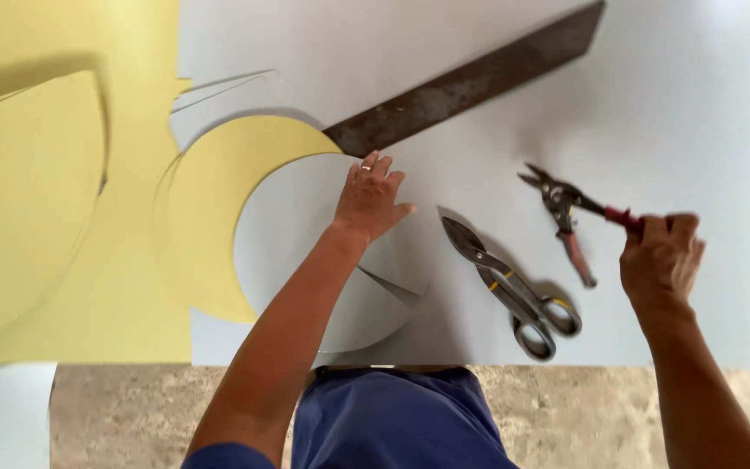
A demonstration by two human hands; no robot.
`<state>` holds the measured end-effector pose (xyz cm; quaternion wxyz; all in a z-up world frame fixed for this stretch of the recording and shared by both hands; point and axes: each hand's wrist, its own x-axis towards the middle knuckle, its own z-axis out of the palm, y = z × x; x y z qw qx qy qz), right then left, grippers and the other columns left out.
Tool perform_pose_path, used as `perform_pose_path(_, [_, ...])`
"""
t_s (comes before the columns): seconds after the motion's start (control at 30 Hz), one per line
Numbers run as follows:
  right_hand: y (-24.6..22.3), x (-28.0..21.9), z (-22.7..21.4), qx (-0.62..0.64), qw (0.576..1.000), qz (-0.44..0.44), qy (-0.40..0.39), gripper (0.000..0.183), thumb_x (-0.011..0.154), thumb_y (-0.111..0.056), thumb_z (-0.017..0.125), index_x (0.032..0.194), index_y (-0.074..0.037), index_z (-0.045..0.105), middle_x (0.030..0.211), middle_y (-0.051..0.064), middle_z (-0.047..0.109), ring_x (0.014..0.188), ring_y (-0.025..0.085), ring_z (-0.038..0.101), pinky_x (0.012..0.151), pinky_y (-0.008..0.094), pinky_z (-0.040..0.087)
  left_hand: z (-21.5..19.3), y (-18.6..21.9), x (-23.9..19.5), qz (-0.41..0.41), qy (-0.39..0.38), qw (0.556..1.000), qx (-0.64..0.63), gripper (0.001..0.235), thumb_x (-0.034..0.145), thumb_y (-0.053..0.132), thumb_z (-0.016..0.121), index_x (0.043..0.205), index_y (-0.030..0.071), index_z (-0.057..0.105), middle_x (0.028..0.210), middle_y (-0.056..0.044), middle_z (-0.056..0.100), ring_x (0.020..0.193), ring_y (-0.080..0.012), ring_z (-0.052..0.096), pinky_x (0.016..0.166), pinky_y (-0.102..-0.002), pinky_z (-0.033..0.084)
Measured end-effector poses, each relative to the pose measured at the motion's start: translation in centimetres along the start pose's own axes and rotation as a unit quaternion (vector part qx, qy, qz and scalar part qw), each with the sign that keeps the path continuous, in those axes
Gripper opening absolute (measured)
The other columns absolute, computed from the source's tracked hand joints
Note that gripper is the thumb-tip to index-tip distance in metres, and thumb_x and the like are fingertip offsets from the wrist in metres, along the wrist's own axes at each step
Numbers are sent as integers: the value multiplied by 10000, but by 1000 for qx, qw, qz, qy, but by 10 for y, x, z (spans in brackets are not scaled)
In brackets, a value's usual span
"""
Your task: Cutting and shaping circular metal sheets using hand snips.
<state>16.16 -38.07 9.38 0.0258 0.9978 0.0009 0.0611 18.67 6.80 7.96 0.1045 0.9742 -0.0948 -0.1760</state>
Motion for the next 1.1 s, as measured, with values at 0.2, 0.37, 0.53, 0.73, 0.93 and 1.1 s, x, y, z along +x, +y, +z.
perform_pose_path(0.2, [-65, -49, -76, 23, 994, -17, 108, 178, 1080, -181, 783, 1062, -29, 691, 1108, 117, 588, 933, 218, 558, 704, 378, 525, -12, 69, -24, 31, 4, 892, -451, 1011, 786, 680, 752, 1477, 0, 466, 1470, -221, 509, 1372, -350, 478, 1114, -494, 443])
perform_pose_path(0.37, [-199, -106, -157, 346, 903, 128, -220, 431, 872, -378, 745, 1117, -27, 699, 1198, 165, 677, 1158, 334, 701, 901, 504, 632, -20, 89, -78, -69, 36, 657, -750, 834, 712, 569, 828, 1223, -16, 524, 1101, -179, 635, 1044, -282, 675, 933, -440, 629])
perform_pose_path(0.53, [-220, -153, -106, 678, 594, 143, -409, 1170, 707, -787, 696, 1518, 6, 409, 1420, 281, 557, 1334, 424, 531, 1067, 573, 466, 37, 56, -111, -62, -86, 439, -892, 420, 869, 162, 798, 1146, -32, 549, 964, -100, 587, 832, -215, 590, 763, -397, 546])
perform_pose_path(0.73, [-258, -199, -77, 851, 155, 137, -482, 1326, 792, -833, 702, 1607, 81, 194, 1523, 426, 369, 1391, 559, 379, 1108, 761, 331, -39, 16, -134, 110, -217, 391, -888, 558, 822, 145, 571, 1358, -10, 582, 1119, -118, 688, 1137, -247, 652, 1074, -440, 518])
perform_pose_path(0.93, [-314, -202, -96, 926, -59, 45, -370, 1327, 695, -903, 666, 1595, -139, 59, 1516, 453, 246, 1413, 617, 289, 1125, 770, 237, -28, 28, -113, 246, -229, 509, -792, 567, 908, 238, 554, 1410, -21, 604, 1286, -194, 707, 1230, -320, 638, 1153, -504, 463])
perform_pose_path(1.1, [-290, -163, -128, 924, 35, 68, -374, 1166, 745, -708, 751, 1622, -165, 206, 1429, 352, 463, 1322, 527, 494, 1144, 746, 343, -32, 11, -69, 221, -201, 716, -631, 739, 915, 630, 531, 1359, 58, 679, 1248, -154, 729, 1245, -278, 633, 1097, -470, 450])
